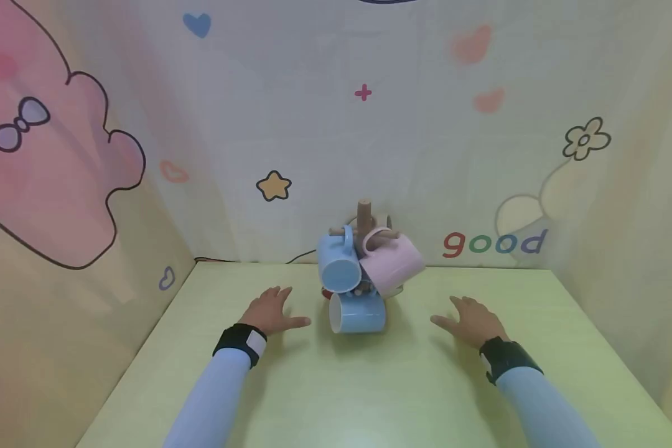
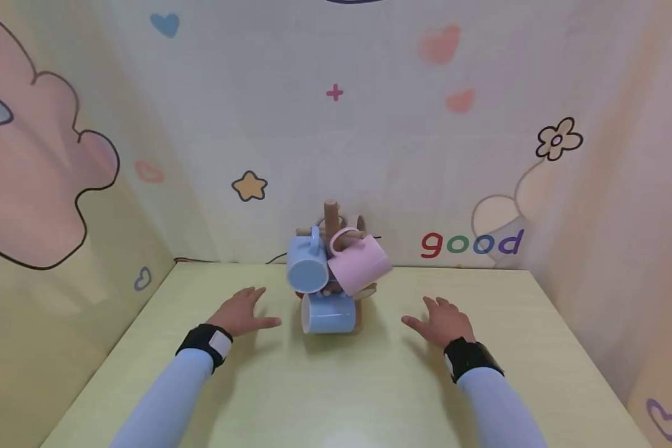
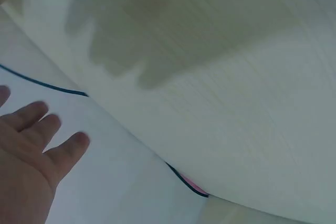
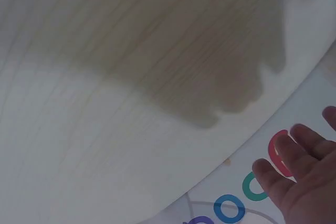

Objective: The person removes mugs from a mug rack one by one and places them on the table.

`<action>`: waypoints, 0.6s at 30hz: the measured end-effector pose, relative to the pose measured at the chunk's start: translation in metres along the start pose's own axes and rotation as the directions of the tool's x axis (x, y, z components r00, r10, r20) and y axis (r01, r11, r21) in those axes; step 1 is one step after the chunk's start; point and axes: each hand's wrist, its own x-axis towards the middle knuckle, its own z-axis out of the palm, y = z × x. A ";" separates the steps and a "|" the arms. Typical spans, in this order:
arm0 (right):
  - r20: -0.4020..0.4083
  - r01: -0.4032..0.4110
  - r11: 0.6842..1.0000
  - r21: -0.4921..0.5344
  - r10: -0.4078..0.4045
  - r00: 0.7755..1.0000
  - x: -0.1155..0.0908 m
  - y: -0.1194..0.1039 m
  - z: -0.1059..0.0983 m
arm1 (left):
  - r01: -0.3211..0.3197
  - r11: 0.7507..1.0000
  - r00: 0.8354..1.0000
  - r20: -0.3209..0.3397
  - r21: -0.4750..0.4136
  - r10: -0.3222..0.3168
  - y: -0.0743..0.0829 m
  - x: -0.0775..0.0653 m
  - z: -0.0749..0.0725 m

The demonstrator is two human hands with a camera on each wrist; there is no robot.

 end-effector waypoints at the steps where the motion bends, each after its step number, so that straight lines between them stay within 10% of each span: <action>1: 0.014 0.002 1.000 0.028 -0.002 1.000 -0.001 -0.004 -0.001 | 0.003 0.999 1.000 0.012 -0.033 -0.003 0.001 -0.002 0.000; 18: 0.128 -0.065 0.982 0.175 0.043 0.991 -0.044 -0.062 -0.014 | -0.036 0.936 0.999 0.014 -0.351 0.044 0.036 -0.046 -0.016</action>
